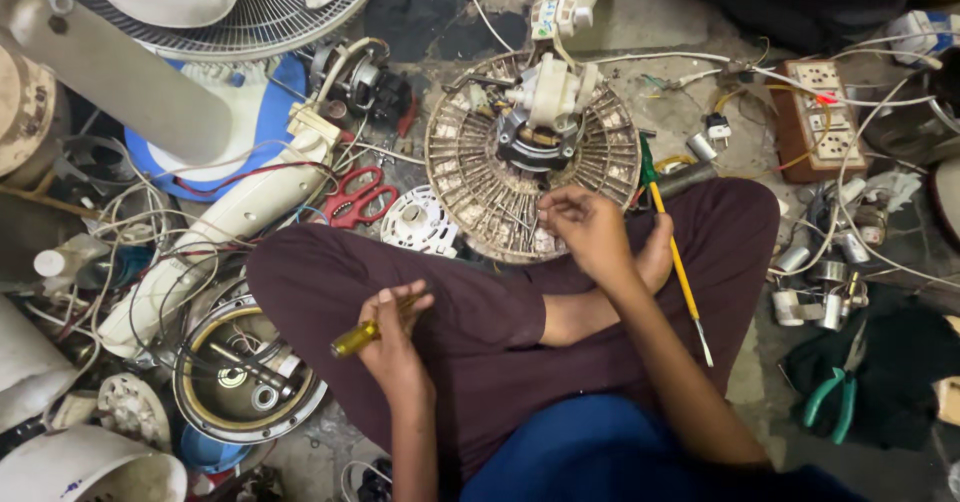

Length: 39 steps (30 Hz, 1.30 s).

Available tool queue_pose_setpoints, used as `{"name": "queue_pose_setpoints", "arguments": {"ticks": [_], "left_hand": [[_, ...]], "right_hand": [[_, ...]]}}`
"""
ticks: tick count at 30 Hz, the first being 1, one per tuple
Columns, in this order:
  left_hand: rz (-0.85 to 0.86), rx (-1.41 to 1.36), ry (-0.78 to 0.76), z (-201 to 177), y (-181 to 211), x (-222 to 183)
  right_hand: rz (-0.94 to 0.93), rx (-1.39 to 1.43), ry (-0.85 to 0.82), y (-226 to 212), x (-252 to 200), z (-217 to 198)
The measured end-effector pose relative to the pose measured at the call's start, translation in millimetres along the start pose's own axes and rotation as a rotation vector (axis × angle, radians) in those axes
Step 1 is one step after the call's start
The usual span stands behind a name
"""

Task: The person sits on the floor and disassembles a white electric fan motor using a screwdriver. They remove the motor housing, separate the internal components, and manipulate the wiring and rotor assembly.

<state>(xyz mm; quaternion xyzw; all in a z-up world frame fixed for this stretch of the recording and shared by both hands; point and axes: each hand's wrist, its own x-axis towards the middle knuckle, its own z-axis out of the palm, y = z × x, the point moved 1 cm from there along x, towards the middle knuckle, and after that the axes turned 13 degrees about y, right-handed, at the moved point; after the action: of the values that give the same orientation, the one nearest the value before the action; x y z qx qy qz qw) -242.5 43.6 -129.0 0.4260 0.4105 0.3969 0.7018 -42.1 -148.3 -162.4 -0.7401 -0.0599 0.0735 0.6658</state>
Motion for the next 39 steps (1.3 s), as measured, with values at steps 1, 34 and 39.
{"name": "queue_pose_setpoints", "arguments": {"ticks": [1,34,39], "left_hand": [[-0.027,0.03,-0.022,-2.9,-0.8,0.6],[0.891,0.662,-0.347,215.6,19.8,-7.4],[0.785,0.593,-0.089,241.0,-6.7,-5.5]], "right_hand": [[0.024,0.017,-0.021,1.1,0.6,-3.3],[0.251,-0.41,-0.045,9.9,-93.9,-117.6],[0.456,-0.421,-0.21,8.4,-113.6,-124.8]]}}
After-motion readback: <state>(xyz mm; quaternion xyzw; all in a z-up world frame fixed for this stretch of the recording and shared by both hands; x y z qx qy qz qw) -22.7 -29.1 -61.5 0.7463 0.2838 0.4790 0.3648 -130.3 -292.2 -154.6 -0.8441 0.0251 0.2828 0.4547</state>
